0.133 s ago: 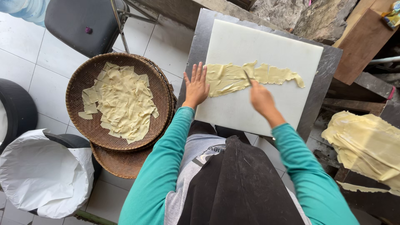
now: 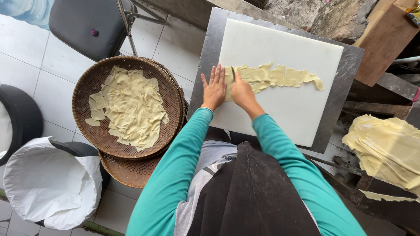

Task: The person cuts thin sheets of dough into smaller rectangular pieces using a knife on a white cutting board. The cut pieces are then transferred into a woven basket. The person repeats this process with multiple sheets of dough throughout the video.

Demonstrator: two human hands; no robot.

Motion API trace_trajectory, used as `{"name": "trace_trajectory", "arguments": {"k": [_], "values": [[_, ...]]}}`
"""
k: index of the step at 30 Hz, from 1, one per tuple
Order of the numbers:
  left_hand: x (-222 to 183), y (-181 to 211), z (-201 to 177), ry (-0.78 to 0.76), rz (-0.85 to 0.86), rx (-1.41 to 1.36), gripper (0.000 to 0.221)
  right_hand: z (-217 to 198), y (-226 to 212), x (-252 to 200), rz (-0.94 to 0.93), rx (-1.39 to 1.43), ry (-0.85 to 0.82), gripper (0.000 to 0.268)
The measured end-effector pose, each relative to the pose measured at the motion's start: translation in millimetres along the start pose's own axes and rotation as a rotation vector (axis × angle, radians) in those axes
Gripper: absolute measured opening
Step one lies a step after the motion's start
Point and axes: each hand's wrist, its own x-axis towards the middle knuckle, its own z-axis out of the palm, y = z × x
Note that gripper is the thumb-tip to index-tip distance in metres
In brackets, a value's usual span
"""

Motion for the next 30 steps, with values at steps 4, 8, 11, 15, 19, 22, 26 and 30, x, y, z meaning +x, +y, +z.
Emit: {"name": "trace_trajectory", "arguments": {"k": [4,8,11,15,19,22,26,30], "values": [[-2,3,18,0.006,-0.03,0.246,0.066,48,-5,16,0.036,-0.075,0.056,0.065],[-9,5,14,0.028,-0.046,-0.023,0.063,71,32,-85,-0.063,-0.164,0.088,0.075],[-5,10,-2,0.006,-0.054,-0.03,0.062,62,47,-157,0.004,-0.242,-0.015,0.077],[3,34,-14,-0.064,-0.093,0.026,0.064,21,64,-120,-0.078,0.105,0.077,0.056],[21,77,-1,0.013,0.029,-0.004,0.063,-9,63,-7,-0.02,0.136,0.242,0.053],[20,80,7,-0.118,0.023,0.013,0.063,0,65,-6,-0.032,0.036,0.258,0.055],[23,83,18,-0.08,0.047,0.01,0.061,33,90,-108,0.057,-0.19,0.189,0.07],[13,72,12,0.078,0.016,-0.044,0.063,45,129,-190,0.072,-0.155,0.128,0.064]]}}
